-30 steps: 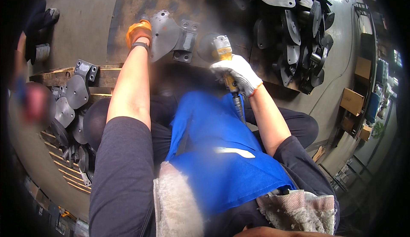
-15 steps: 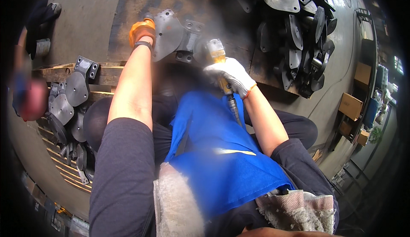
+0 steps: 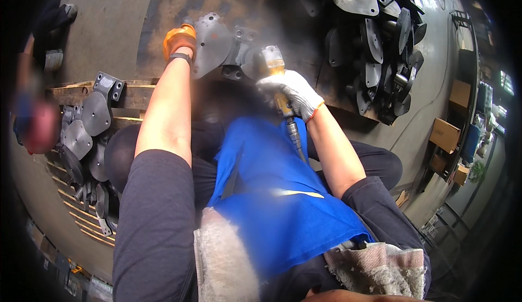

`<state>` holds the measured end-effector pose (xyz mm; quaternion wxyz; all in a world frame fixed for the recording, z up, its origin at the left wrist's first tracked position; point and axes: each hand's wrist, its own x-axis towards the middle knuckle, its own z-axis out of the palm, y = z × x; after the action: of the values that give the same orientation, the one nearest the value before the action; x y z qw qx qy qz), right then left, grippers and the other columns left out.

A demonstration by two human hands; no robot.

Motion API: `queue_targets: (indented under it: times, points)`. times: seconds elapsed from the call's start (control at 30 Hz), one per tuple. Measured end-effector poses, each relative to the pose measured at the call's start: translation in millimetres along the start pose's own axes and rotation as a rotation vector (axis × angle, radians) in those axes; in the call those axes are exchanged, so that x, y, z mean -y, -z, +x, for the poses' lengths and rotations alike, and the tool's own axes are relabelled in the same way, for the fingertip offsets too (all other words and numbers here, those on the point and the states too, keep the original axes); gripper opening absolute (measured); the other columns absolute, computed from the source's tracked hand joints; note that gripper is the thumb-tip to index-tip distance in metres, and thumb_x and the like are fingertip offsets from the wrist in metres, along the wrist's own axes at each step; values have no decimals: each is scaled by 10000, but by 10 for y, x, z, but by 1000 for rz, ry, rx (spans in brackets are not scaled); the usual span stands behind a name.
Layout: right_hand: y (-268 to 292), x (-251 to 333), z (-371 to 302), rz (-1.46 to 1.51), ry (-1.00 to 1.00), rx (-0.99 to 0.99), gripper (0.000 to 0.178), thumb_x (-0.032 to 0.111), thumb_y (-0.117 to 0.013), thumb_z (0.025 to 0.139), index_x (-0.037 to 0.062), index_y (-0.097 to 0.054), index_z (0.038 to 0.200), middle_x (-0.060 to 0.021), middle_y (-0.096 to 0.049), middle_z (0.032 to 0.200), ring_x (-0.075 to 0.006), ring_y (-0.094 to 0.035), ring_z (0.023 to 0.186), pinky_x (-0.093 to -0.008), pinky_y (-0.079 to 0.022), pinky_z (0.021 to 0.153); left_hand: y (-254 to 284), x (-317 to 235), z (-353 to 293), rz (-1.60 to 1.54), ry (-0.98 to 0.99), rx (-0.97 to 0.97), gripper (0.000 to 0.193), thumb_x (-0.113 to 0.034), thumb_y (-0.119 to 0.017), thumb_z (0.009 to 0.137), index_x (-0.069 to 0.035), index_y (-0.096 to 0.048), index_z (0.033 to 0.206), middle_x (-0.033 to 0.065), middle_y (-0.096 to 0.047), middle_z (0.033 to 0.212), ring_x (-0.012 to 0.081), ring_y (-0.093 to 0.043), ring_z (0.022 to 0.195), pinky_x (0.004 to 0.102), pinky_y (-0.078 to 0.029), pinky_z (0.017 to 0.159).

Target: The person sits on the floor and uses a handheld angle grinder to smooth the edges of metal parts. They hold each part with a gloved hand, grind the surface, and then place the finished part onto a wooden pallet.

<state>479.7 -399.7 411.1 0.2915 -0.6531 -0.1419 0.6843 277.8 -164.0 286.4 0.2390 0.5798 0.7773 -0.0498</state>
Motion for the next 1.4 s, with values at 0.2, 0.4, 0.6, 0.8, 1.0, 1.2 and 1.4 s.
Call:
queue_targets:
  times: [0.2, 0.4, 0.6, 0.8, 1.0, 1.2, 1.4]
  points:
    - [12, -58, 61, 37, 48, 16, 257, 258, -801, 838, 31, -719, 928, -69, -678, 745, -158, -653, 617, -288, -536, 577, -158, 83, 157, 26, -60, -27, 593, -586, -454, 998, -104, -769, 1137, 164, -734, 1183, 358, -690, 1147, 455, -555, 949]
    - [50, -102, 84, 99, -57, 40, 247, 207, -806, 836, 11, -709, 950, -79, -686, 790, -158, -655, 635, -291, -549, 577, -143, 83, 99, -5, -22, -40, 637, -622, -433, 995, -99, -766, 1143, 172, -727, 1194, 363, -684, 1158, 468, -545, 965]
    - [65, -23, 70, 158, -31, 17, 253, 192, -803, 840, -4, -711, 972, -94, -687, 798, -162, -655, 634, -289, -552, 569, -97, 66, 69, 29, -51, -20, 634, -610, -420, 1004, -100, -760, 1165, 173, -722, 1210, 363, -677, 1173, 469, -544, 971]
    - [129, -74, 13, 134, -9, -5, 223, 211, -790, 850, 13, -716, 921, -79, -681, 761, -151, -643, 614, -285, -530, 566, -73, 47, 24, 32, -45, -28, 604, -563, -405, 1026, -94, -751, 1182, 175, -718, 1219, 361, -675, 1179, 469, -544, 976]
    - [57, 188, -199, -185, -44, -66, 230, 243, -792, 842, 22, -727, 844, -56, -676, 709, -142, -631, 596, -283, -501, 557, -82, 48, 48, 34, -21, -3, 561, -539, -433, 1027, -108, -744, 1206, 156, -707, 1259, 350, -676, 1181, 455, -549, 978]
    - [23, 120, 152, -167, 105, 35, 247, 261, -812, 825, 33, -718, 823, -53, -669, 695, -141, -631, 595, -292, -498, 564, -90, 44, 104, 148, -126, 2, 545, -536, -454, 1022, -112, -748, 1196, 153, -711, 1250, 355, -677, 1175, 454, -553, 967]
    - [-1, 60, 87, -228, 76, -17, 253, 262, -830, 811, 37, -713, 813, -57, -658, 673, -144, -613, 573, -302, -487, 549, -53, 37, 32, 64, -63, -26, 486, -477, -487, 1025, -102, -741, 1201, 160, -708, 1252, 342, -675, 1181, 462, -548, 971]
